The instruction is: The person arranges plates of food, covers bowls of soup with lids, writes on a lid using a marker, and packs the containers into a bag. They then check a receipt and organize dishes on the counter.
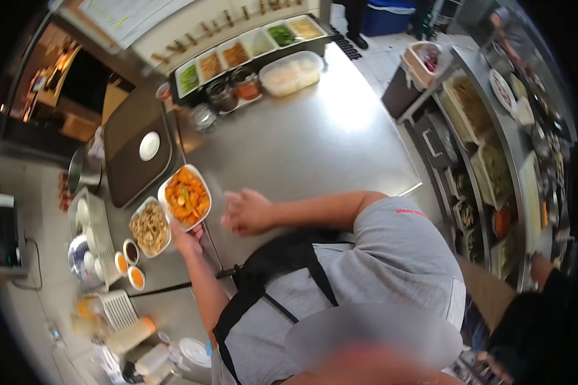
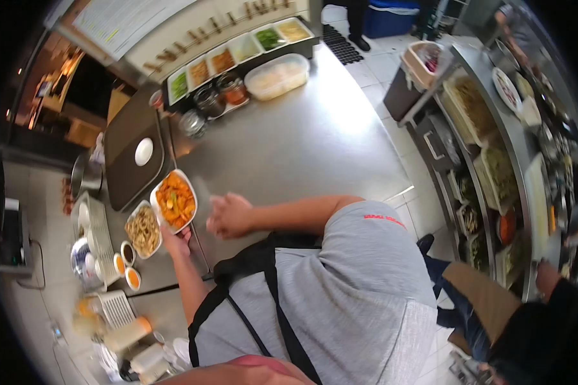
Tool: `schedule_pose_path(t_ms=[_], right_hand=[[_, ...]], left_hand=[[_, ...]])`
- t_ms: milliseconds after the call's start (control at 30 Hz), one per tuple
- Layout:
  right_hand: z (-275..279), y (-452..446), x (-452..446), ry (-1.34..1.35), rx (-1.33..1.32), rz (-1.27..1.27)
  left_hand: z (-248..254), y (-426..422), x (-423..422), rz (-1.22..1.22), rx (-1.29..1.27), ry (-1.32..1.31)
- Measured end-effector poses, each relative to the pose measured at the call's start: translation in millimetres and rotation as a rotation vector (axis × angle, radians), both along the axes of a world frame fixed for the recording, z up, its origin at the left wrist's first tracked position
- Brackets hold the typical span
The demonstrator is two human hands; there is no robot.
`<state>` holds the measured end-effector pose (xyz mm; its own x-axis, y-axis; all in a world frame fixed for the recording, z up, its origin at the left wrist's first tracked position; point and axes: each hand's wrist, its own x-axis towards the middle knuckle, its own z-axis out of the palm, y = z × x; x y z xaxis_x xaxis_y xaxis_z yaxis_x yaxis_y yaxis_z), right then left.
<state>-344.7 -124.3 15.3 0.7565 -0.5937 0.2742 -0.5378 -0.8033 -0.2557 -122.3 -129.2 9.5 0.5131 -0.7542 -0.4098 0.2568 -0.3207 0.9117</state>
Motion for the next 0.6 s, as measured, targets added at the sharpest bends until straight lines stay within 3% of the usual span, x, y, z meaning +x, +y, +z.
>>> schedule_pose_path(t_ms=[33, 133, 233, 300, 433, 467, 500, 533, 567, 600], right_hand=[[-6.9, 9.6, 1.2, -0.088, -0.154, 0.053], [-17.8, 23.1, -9.1, -0.211, -0.183, 0.005], [-12.4, 6.4, -52.4, -0.104, -0.048, -0.284], [6.7, -11.2, -115.1, -0.117, 0.237, -0.602], [-6.3, -14.3, -280.8, -0.147, 0.072, -1.32], [24.4, -4.4, -309.9, -0.257, 0.314, -1.499], [-40.4, -6.9, -378.5, -0.327, 0.072, -1.612], [-10.4, 11.5, -385.8, -0.182, 0.057, -1.672], [9.9, 8.5, -395.6, -0.055, 0.225, -1.854], [-0.3, 4.2, -408.4, -0.113, 0.03, -1.841]], left_hand=[[1.4, 1.5, 0.1, -0.011, -0.001, -0.01], [0.6, 2.4, 7.0, -0.021, 0.022, -0.015], [-2.2, 2.0, 8.2, -0.021, 0.031, -0.012], [-1.9, 2.4, 8.1, -0.008, 0.027, -0.012], [-2.0, 2.9, 11.6, -0.041, 0.032, 0.039], [-3.3, 3.9, 13.1, -0.043, 0.033, 0.032], [-4.5, 4.3, 13.8, -0.041, 0.032, 0.028], [-5.5, 3.1, 13.3, -0.037, 0.025, 0.026], [-4.7, 1.9, 11.1, -0.051, 0.002, 0.013], [-2.3, 2.4, 8.0, -0.063, -0.02, -0.001]])
